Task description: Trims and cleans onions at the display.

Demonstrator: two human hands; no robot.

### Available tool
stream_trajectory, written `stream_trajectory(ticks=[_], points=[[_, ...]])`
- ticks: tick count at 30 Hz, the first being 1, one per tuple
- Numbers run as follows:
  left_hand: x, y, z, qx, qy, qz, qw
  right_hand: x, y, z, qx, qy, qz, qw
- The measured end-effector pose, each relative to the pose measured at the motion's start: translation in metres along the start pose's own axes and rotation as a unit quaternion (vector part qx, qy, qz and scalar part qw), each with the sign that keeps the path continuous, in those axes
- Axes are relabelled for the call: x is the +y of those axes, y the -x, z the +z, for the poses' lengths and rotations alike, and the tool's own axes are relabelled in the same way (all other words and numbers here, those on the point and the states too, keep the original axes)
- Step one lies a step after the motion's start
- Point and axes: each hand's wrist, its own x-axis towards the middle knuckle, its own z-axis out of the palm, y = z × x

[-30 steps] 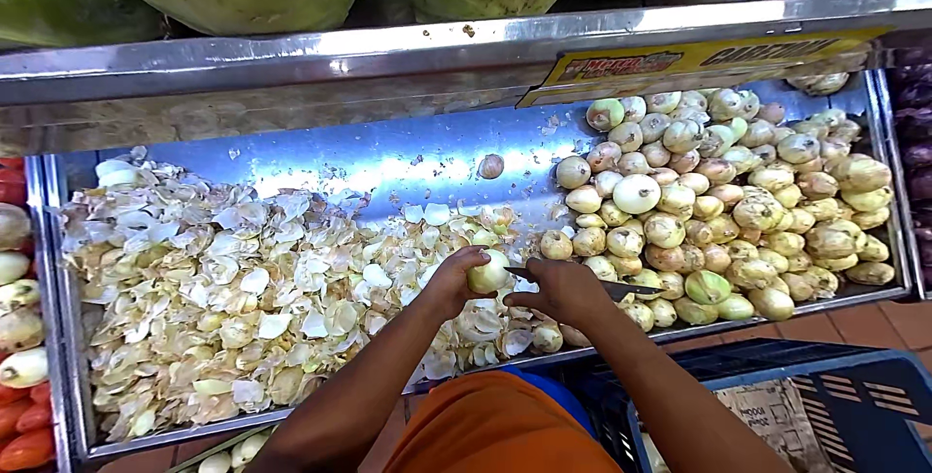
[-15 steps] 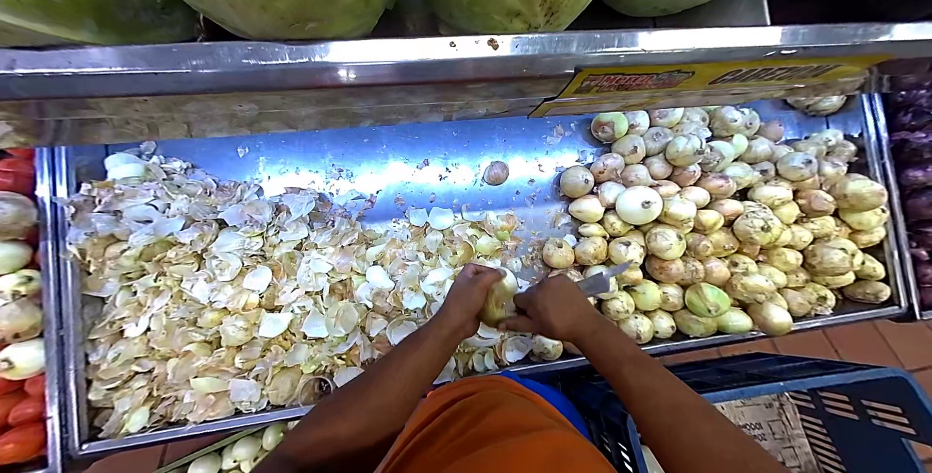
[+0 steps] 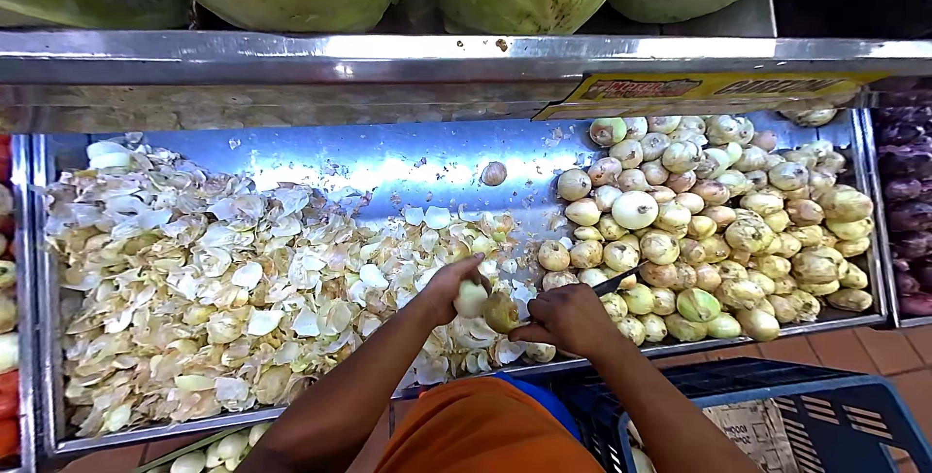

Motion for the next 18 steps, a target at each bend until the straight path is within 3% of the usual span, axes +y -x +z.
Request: stream_trajectory(ticks=[3,5,7,9,13,15,18], points=[[-0.003,0.010,-0.011,-0.192,-0.119,0.000,0.974,0.001,-0.002,-0.009,0.001,0.007,-0.032,0.999],[-0.009,0.012,-0.015,-0.305,-0.078,0.007,0.949,0.002,-0.005,-0.015,-0.008,0.008,-0.047,0.999],[-0.018,0.013,-0.011,-0.357,-0.006,0.016,0.934,0.005,-0.009,-0.020,-0.015,0.014,-0.055,0.998],[-0.022,0.015,-0.002,-0.336,0.024,0.040,0.941,0.007,-0.012,-0.023,-0.009,0.020,-0.051,0.998],[-0.031,0.024,0.022,-0.167,0.103,0.115,0.974,0.014,-0.015,-0.024,0.023,0.045,-0.009,0.999],[-0.033,0.029,0.035,-0.090,0.145,0.136,0.976,0.014,-0.016,-0.024,0.030,0.048,0.010,0.998],[-0.033,0.032,0.048,-0.040,0.175,0.140,0.974,0.015,-0.012,-0.022,0.023,0.024,0.028,0.999]])
